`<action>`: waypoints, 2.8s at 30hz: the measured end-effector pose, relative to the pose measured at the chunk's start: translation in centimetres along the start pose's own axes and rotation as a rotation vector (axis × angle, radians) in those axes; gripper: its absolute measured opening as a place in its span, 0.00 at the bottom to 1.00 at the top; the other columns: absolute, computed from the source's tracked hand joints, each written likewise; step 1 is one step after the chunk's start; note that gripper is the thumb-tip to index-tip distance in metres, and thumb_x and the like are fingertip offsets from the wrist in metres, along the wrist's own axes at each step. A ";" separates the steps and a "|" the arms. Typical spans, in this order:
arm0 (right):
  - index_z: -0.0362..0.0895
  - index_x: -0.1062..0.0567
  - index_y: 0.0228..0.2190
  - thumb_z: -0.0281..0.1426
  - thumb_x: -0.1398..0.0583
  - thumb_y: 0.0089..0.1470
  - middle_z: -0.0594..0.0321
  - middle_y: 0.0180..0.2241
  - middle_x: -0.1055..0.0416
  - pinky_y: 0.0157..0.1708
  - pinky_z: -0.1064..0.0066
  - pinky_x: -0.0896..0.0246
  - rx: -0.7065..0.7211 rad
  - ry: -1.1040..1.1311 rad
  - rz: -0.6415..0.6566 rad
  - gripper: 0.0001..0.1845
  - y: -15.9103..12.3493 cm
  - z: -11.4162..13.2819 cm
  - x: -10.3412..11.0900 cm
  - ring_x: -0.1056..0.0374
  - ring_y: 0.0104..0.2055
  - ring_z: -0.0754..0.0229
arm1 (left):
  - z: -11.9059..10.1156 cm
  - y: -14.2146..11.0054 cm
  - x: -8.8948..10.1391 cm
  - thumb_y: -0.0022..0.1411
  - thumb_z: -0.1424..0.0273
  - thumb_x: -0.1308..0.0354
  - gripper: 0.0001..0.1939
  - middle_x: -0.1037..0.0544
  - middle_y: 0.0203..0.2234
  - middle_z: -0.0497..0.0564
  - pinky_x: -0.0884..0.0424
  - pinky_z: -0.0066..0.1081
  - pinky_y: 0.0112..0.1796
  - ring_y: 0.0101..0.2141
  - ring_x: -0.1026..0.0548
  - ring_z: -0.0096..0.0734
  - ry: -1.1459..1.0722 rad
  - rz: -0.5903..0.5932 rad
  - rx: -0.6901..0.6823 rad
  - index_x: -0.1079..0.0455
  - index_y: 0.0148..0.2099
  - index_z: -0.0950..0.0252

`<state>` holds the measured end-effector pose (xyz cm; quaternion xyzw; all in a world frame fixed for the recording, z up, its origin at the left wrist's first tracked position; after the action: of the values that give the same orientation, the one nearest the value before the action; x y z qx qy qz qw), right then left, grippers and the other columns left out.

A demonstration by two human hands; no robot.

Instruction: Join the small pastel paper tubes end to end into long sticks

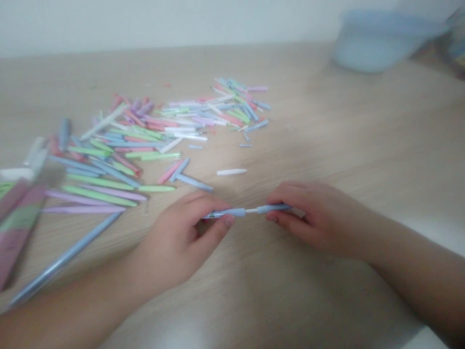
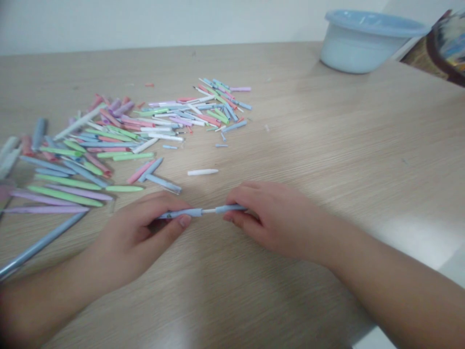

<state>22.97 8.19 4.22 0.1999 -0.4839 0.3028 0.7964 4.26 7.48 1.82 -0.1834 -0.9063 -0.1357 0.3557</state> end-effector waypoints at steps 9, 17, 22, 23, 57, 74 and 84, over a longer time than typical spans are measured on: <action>0.46 0.23 0.40 0.38 0.42 0.71 0.62 0.34 0.24 0.34 0.66 0.42 -0.007 0.072 0.027 0.11 0.5 0.8 -1.1 0.30 0.35 0.57 | -0.3 -0.1 -0.2 0.74 0.62 0.42 0.08 0.23 0.37 0.47 0.30 0.34 0.38 0.38 0.25 0.32 0.029 0.036 -0.034 0.23 0.49 0.55; 0.45 0.23 0.38 0.36 0.42 0.71 0.62 0.32 0.25 0.32 0.66 0.43 0.003 0.061 -0.005 0.10 0.7 1.4 -1.3 0.31 0.32 0.58 | -0.6 0.1 -0.6 0.75 0.61 0.43 0.09 0.22 0.37 0.47 0.30 0.35 0.39 0.39 0.25 0.34 0.059 0.060 -0.059 0.23 0.48 0.56; 0.45 0.23 0.38 0.37 0.42 0.72 0.61 0.32 0.24 0.33 0.65 0.41 0.017 0.066 0.014 0.12 0.8 1.5 -1.4 0.29 0.33 0.56 | -0.5 0.1 -0.6 0.75 0.61 0.43 0.10 0.21 0.36 0.48 0.31 0.34 0.39 0.38 0.24 0.35 0.055 0.072 -0.045 0.23 0.47 0.57; 0.45 0.23 0.38 0.36 0.43 0.72 0.61 0.33 0.24 0.34 0.64 0.41 0.019 0.066 0.020 0.12 0.8 1.6 -1.4 0.29 0.34 0.56 | -0.6 0.1 -0.6 0.75 0.61 0.43 0.09 0.21 0.36 0.48 0.31 0.34 0.38 0.38 0.25 0.34 0.049 0.078 -0.054 0.23 0.47 0.57; 0.45 0.21 0.38 0.37 0.41 0.70 0.64 0.29 0.25 0.31 0.68 0.44 -0.002 0.100 -0.018 0.11 0.4 1.2 -0.6 0.32 0.30 0.60 | -0.8 -0.2 -1.2 0.77 0.61 0.47 0.17 0.26 0.27 0.46 0.37 0.33 0.34 0.32 0.27 0.31 0.083 0.131 -0.072 0.26 0.37 0.61; 0.45 0.24 0.47 0.40 0.35 0.64 0.62 0.36 0.23 0.32 0.68 0.36 -0.061 0.263 -0.018 0.15 0.1 0.5 -0.8 0.29 0.33 0.59 | -0.9 0.0 -1.1 0.78 0.61 0.49 0.19 0.28 0.25 0.45 0.39 0.32 0.33 0.29 0.29 0.30 0.061 0.143 -0.072 0.30 0.33 0.62; 0.45 0.21 0.42 0.34 0.38 0.67 0.66 0.32 0.24 0.31 0.71 0.38 -0.034 0.299 0.014 0.07 0.5 0.9 -1.3 0.31 0.31 0.63 | -0.8 -0.1 -1.4 0.78 0.60 0.48 0.18 0.28 0.25 0.46 0.40 0.33 0.33 0.31 0.29 0.31 0.075 0.163 -0.072 0.29 0.34 0.61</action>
<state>21.57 7.67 3.50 0.1358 -0.3665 0.3267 0.8606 5.65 6.76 1.45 -0.2641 -0.8689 -0.1456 0.3926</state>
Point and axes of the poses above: each hand's wrist, its own y-axis towards the middle knuckle, its own x-axis out of the back of the hand, z = x × y, the point moved 9 cm from there along y, towards the middle knuckle
